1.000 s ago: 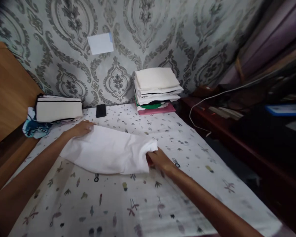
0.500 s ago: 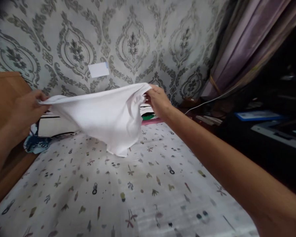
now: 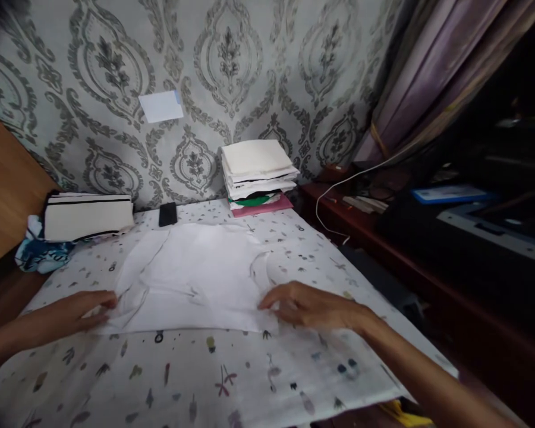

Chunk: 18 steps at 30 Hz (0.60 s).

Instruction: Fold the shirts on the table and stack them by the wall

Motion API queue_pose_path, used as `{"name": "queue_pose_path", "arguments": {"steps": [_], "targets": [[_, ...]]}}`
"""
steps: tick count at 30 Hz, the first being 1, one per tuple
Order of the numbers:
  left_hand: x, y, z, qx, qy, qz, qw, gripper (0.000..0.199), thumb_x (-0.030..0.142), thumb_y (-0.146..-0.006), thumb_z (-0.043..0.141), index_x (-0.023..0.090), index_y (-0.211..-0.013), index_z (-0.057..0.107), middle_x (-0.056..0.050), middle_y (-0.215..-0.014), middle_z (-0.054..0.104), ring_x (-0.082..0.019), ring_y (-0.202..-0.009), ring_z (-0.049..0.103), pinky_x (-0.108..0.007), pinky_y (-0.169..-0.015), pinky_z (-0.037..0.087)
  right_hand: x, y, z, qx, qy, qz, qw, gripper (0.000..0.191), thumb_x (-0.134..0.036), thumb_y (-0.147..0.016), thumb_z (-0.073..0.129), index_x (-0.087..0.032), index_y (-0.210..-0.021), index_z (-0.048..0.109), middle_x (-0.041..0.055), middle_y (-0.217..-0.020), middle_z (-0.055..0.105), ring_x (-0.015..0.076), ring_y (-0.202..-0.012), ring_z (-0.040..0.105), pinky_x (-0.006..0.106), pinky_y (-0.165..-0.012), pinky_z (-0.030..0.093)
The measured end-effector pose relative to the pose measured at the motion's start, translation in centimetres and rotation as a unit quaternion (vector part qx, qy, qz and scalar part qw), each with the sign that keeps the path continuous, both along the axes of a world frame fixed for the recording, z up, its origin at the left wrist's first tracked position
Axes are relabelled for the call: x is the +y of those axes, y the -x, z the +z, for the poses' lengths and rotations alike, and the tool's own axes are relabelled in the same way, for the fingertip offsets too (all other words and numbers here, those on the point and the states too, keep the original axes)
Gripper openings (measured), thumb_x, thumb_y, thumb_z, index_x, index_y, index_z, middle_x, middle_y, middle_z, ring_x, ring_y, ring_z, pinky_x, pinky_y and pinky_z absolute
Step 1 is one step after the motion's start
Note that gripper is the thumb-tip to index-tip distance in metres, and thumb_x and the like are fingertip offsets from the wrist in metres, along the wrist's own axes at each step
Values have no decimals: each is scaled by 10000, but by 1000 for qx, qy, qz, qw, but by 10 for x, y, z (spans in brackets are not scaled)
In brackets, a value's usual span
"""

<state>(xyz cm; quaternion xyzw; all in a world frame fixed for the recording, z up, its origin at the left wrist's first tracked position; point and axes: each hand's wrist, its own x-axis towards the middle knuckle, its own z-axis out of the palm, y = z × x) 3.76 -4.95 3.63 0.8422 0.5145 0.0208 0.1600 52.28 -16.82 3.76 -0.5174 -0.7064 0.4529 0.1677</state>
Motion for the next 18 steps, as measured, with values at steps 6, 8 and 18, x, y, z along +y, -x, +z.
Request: {"name": "queue_pose_path", "arguments": {"steps": [6,8,18], "targets": [[58,-53,8,5,-1,-38,999,278,453,-861,424,247,-862,610,-27,-871,694,-217,-801,625,-285,-726,451,96,7,-10,-111,-172,-156,966,305,-309,-935,469,-192,-1072,715,64,-1122,717,210,-1019,639,295,-899,464],[83,-74,-1,35,-44,21,998,260,403,-860,425,235,-939,607,-53,-1005,701,-229,-919,631,-314,-812,461,139,16,-21,-199,-153,-226,941,285,-250,-935,458,-165,-1047,707,96,-1168,698,230,-1093,613,296,-933,435],[151,-95,-37,8,-52,218,975,154,157,-654,586,172,-804,620,-116,-1018,690,-318,-1035,635,-422,-873,494,245,52,-69,-239,-131,-287,918,228,-304,-743,696,-202,-946,681,74,-1054,693,260,-991,630,305,-769,471]]}}
